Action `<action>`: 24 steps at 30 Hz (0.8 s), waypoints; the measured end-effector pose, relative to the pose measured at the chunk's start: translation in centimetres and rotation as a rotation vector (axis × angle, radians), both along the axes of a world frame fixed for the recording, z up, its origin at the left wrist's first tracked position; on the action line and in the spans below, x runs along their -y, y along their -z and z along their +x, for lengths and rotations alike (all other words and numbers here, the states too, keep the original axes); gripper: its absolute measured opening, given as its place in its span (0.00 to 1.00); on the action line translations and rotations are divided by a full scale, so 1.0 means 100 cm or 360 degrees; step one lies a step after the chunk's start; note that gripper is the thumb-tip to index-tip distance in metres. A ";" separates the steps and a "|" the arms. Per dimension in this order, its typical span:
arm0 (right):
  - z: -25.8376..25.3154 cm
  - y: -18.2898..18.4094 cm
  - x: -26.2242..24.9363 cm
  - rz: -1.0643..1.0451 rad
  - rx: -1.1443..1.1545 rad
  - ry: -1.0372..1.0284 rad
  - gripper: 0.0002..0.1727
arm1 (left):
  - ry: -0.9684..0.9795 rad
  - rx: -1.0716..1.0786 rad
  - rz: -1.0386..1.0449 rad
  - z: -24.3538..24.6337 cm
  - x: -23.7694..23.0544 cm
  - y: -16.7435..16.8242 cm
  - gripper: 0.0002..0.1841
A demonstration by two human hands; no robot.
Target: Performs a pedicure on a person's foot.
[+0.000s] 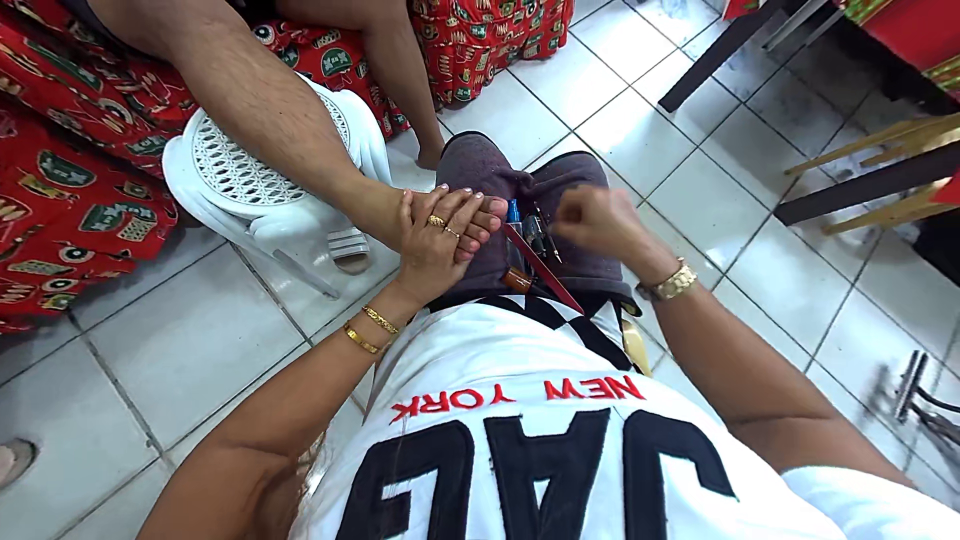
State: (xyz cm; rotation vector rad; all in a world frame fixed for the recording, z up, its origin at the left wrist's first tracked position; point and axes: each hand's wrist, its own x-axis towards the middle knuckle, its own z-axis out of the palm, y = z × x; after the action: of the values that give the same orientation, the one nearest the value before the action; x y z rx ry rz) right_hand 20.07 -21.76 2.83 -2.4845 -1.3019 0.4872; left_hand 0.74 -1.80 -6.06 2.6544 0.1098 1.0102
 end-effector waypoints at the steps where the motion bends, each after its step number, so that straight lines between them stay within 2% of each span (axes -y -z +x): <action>1: -0.010 0.013 0.003 -0.0107 0.0044 -0.0026 0.17 | 0.0032 -0.0031 -0.0042 -0.003 0.001 -0.005 0.34; 3: -0.027 0.034 0.000 -0.0261 0.0157 0.0028 0.17 | 0.0132 0.0021 -0.0164 -0.012 0.007 -0.021 0.41; 4: -0.032 0.042 -0.002 -0.0304 0.0223 0.0065 0.18 | 0.0210 0.0106 -0.0254 -0.019 0.014 -0.031 0.40; 6: -0.034 0.046 -0.010 -0.0395 0.0272 0.0110 0.22 | 0.0389 0.0280 -0.0449 -0.036 0.031 -0.051 0.31; 8: -0.035 0.043 -0.017 -0.0545 0.0259 0.0112 0.26 | 0.0600 0.0304 -0.0623 -0.047 0.053 -0.059 0.20; 11: -0.039 0.039 -0.017 -0.0528 0.0303 0.0081 0.24 | 0.0883 0.0080 -0.0762 -0.041 0.075 -0.054 0.13; 13: -0.043 0.028 -0.013 -0.0480 0.0313 0.0084 0.23 | 0.0808 -0.0151 -0.0884 -0.030 0.077 -0.047 0.12; 16: -0.032 0.005 -0.007 -0.0573 0.0204 0.0148 0.21 | 0.0628 -0.0604 -0.1087 -0.016 0.073 -0.044 0.21; 18: -0.024 -0.016 0.003 -0.0562 0.0085 0.0098 0.16 | 0.0568 -0.0716 -0.1087 -0.005 0.073 -0.039 0.30; 20: -0.022 -0.036 0.012 -0.0478 -0.0123 0.0030 0.14 | 0.0567 -0.0599 -0.1014 0.005 0.073 -0.035 0.36; 21: -0.025 -0.045 0.013 -0.0422 -0.0254 0.0030 0.14 | 0.0600 -0.0475 -0.0976 0.010 0.073 -0.032 0.37; 24: -0.034 -0.044 0.016 -0.0009 -0.0573 0.0217 0.20 | 0.0688 -0.0097 -0.0987 0.023 0.078 -0.027 0.22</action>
State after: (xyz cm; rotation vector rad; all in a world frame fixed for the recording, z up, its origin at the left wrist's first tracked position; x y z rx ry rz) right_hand 16.65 -23.39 7.19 -2.3281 -0.9849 0.8562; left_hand 3.06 -9.56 -3.41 2.0183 -0.1178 0.6218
